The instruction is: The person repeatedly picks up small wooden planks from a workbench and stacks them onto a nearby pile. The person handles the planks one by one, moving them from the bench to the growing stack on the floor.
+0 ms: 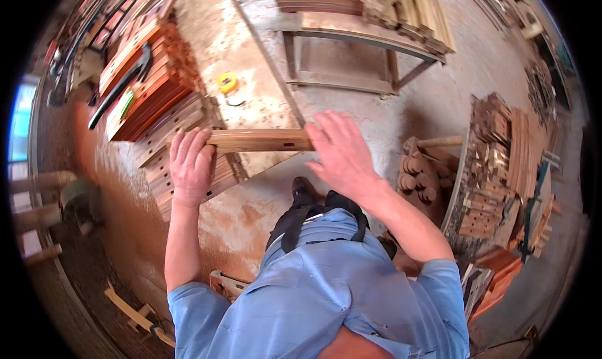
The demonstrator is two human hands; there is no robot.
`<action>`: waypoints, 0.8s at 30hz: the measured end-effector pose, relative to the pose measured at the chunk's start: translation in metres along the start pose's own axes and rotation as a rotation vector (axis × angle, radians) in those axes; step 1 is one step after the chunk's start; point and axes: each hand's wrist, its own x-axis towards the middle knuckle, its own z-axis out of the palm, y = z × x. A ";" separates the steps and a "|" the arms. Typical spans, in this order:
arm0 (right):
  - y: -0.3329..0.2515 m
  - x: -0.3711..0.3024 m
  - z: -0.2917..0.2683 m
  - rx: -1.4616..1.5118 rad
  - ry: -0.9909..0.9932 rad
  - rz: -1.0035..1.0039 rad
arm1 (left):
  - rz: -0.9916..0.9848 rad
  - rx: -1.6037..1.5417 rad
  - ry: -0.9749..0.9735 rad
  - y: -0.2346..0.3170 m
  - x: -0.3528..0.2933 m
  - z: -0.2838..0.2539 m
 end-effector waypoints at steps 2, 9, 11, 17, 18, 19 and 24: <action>0.018 -0.013 0.016 -0.017 -0.185 0.074 | 0.054 -0.092 -0.020 0.024 0.023 0.013; 0.095 -0.098 -0.019 0.749 -0.346 0.796 | -0.185 -0.241 0.104 0.069 0.067 0.053; 0.129 -0.134 -0.022 1.208 -0.234 0.991 | -0.178 -0.267 0.013 0.073 0.067 0.067; 0.191 -0.206 -0.067 1.846 0.236 1.260 | -0.204 -0.359 -0.104 0.112 0.066 0.106; 0.203 -0.218 -0.073 1.877 0.293 1.250 | -0.202 -0.376 -0.117 0.117 0.066 0.113; 0.213 -0.227 -0.081 1.907 0.343 1.238 | -0.205 -0.390 -0.132 0.122 0.064 0.118; 0.252 -0.253 -0.144 1.623 0.577 1.336 | -0.209 -0.420 -0.223 0.141 0.076 0.129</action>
